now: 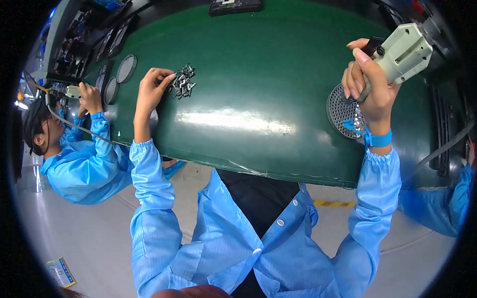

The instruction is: The person installs screws into the frame of a tablet screen using an electric screwdriver.

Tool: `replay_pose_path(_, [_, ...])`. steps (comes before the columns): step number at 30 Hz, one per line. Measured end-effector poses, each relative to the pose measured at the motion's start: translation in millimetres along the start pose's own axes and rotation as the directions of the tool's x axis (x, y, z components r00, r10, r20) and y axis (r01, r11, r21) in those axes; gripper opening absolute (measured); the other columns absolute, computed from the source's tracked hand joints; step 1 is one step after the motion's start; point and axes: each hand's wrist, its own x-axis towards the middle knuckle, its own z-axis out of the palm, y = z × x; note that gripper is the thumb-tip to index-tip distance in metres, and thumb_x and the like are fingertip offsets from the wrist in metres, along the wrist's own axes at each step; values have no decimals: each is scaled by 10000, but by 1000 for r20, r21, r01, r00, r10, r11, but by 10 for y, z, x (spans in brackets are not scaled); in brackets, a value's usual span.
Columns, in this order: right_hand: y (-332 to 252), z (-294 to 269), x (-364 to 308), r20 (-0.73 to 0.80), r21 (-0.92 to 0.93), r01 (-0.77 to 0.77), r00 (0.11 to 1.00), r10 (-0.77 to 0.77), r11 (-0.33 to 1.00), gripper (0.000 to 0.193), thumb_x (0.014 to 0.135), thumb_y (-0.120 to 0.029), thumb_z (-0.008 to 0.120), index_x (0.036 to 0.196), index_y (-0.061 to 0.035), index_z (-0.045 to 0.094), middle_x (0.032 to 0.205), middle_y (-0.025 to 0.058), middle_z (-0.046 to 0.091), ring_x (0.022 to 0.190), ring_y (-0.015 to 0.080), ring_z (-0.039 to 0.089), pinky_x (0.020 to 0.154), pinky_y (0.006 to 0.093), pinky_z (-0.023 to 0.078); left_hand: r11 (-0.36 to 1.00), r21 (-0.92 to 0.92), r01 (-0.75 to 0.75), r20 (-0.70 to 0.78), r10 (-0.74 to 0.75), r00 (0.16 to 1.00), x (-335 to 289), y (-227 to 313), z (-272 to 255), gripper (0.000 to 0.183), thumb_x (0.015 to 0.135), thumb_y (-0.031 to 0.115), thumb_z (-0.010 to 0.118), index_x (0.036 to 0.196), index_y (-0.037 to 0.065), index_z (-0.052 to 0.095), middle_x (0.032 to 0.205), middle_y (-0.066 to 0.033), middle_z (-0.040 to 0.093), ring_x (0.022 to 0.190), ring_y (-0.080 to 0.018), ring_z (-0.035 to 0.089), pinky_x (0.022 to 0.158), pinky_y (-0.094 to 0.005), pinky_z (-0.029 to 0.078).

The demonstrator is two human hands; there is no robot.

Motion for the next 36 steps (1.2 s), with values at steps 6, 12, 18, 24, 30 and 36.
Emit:
replay_pose_path(6, [8,33,-44,-6,9,-4,1000,4,1000,250,909,-94,540,1059,104,562,501,-3,368,379,93,378,392,274,363,999,-40,10,113,-6,994,140,113,-37,171,891,150,690,1038,63,701,962,-91,615,826,-206,574,754,-328,485])
replay_pose_path(12, [-53,53,-117,0,20,5,1000,-5,1000,233,907,-87,543,1055,92,564,510,-2,380,383,94,381,394,273,365,996,53,-74,251,59,966,244,70,-119,167,882,112,692,1043,65,688,925,-81,594,822,-209,573,742,-318,484])
replay_pose_path(18, [-108,21,-168,-23,69,2,1000,-1,998,197,898,-55,589,1036,84,581,522,3,415,387,95,396,391,274,375,988,-150,-27,124,46,991,130,120,-102,161,901,73,666,1051,17,677,963,-90,640,895,-200,628,760,-312,507])
replay_pose_path(24, [-93,-18,-103,-4,-59,2,1000,-2,998,217,915,-70,550,1065,86,557,512,-2,383,380,94,369,384,279,371,953,163,-255,-171,282,944,0,319,-128,135,902,34,661,1033,13,682,941,-114,595,884,-244,611,800,-322,493])
replay_pose_path(30, [-146,-74,-99,2,78,-28,1000,28,997,132,877,-37,636,973,54,633,543,20,513,403,78,459,391,253,394,986,116,-118,-129,133,983,-110,294,155,411,988,161,548,1388,73,524,1300,-205,540,1254,-371,500,1047,-408,401])
replay_pose_path(36, [-151,-109,-165,-24,77,-22,999,24,997,173,886,-39,622,1019,70,598,544,17,484,402,80,447,398,252,394,987,143,-73,24,70,997,-155,544,380,712,898,349,688,1475,61,386,1502,-277,332,1424,-458,277,1148,-493,289])
